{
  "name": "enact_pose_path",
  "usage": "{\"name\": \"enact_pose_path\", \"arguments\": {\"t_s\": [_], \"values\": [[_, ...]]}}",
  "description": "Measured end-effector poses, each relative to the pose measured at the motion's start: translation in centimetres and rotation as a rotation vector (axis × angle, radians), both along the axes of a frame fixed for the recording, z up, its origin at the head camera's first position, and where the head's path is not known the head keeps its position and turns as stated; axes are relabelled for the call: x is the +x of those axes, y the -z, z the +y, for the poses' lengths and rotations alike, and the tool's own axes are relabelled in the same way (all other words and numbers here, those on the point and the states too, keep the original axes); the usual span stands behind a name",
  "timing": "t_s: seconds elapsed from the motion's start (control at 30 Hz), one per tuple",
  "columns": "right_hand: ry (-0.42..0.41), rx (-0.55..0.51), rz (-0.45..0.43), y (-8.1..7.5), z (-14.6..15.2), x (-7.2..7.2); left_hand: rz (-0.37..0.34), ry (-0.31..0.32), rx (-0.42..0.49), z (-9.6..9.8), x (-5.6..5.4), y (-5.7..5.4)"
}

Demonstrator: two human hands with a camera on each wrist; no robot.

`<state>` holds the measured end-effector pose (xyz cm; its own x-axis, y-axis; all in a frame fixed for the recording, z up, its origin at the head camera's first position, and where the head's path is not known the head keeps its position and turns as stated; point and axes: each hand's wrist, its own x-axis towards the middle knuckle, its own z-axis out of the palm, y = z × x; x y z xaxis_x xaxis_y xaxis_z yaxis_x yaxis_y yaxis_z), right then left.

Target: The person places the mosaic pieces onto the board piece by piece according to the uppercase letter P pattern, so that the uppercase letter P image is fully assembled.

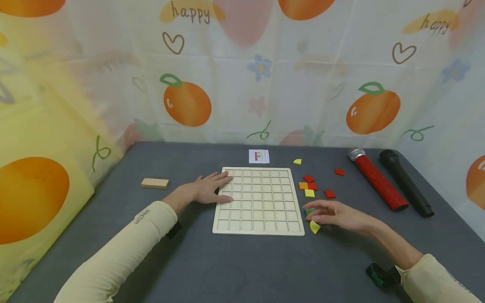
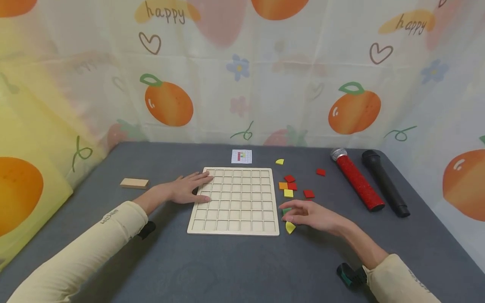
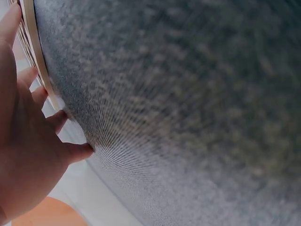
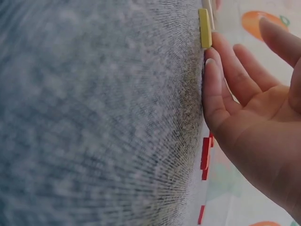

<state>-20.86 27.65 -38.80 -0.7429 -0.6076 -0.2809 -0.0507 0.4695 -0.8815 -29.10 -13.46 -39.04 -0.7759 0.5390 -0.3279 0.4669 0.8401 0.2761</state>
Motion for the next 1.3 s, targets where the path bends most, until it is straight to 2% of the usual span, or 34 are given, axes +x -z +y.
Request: {"name": "enact_pose_path", "arguments": {"t_s": [0.2, 0.3, 0.5, 0.67, 0.97, 1.3], "values": [[-0.074, -0.024, 0.031, 0.0, 0.0, -0.1, -0.006, -0.006, -0.015, 0.1, -0.1, 0.1], [-0.120, -0.025, 0.087, 0.1, 0.2, -0.1, -0.011, 0.003, -0.021, 0.1, -0.2, 0.0], [-0.131, 0.039, 0.224, 0.1, 0.1, 0.1, -0.017, 0.017, -0.014, 0.1, -0.2, -0.5], [-0.122, 0.099, 0.295, 0.0, -0.1, 0.1, -0.037, 0.003, -0.022, 0.3, -0.2, -0.6], [-0.118, 0.139, 0.318, 0.1, -0.3, 0.2, -0.077, -0.017, -0.023, 0.5, -0.1, -0.6], [-0.119, 0.097, 0.318, 0.2, -0.1, 0.2, -0.107, -0.040, -0.023, 0.9, -0.1, -1.0]]}}
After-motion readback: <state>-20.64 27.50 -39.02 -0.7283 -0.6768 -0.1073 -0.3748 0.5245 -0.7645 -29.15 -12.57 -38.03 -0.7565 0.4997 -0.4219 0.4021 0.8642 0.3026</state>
